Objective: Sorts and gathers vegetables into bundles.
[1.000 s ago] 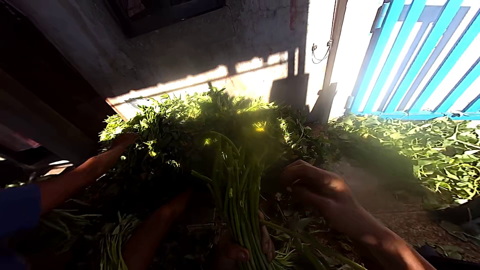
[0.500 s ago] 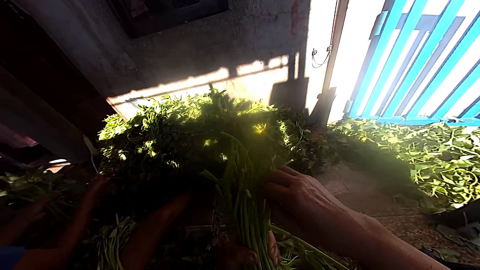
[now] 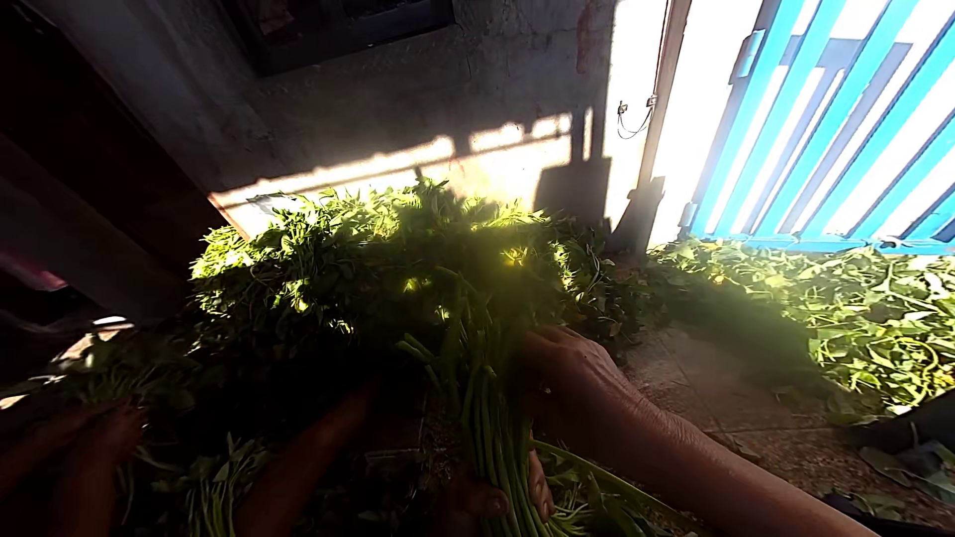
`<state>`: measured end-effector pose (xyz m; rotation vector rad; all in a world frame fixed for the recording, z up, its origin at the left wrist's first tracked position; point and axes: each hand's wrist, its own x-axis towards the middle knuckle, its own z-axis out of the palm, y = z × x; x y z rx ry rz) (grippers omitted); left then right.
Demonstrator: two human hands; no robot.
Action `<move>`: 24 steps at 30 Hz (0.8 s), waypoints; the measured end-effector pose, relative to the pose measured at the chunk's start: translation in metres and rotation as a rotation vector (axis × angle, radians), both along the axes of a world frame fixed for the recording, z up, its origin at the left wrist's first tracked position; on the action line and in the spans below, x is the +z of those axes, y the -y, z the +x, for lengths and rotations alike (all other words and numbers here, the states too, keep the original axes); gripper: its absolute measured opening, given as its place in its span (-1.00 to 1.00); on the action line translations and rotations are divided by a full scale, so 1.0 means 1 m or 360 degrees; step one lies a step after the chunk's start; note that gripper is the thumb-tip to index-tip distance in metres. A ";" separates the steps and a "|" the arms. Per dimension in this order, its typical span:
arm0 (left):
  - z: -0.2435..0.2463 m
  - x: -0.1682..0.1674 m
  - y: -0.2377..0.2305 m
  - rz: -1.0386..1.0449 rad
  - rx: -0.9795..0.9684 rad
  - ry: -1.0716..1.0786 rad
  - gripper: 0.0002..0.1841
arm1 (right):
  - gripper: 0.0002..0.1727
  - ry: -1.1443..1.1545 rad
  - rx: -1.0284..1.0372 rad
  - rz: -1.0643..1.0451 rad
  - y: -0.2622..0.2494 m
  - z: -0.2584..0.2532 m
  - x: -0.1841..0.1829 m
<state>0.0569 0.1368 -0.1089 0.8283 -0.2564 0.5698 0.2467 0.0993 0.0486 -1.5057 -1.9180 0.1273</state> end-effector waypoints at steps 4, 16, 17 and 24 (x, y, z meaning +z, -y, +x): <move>0.000 -0.002 -0.001 -0.0014 0.0013 -0.0005 -0.45 | -0.95 0.0129 -0.0085 -0.0042 0.003 -0.001 0.001; 0.001 -0.009 -0.004 -0.0007 0.0031 -0.0063 -0.43 | -0.89 0.0400 -0.0102 -0.0122 0.005 0.001 0.000; 0.001 -0.009 -0.004 -0.0007 0.0032 -0.0073 -0.42 | -0.88 0.0397 -0.0101 -0.0130 0.005 0.002 0.000; 0.000 -0.011 -0.003 0.0008 0.0139 -0.0145 -0.59 | -0.81 0.0712 -0.0142 -0.0866 0.000 -0.003 0.022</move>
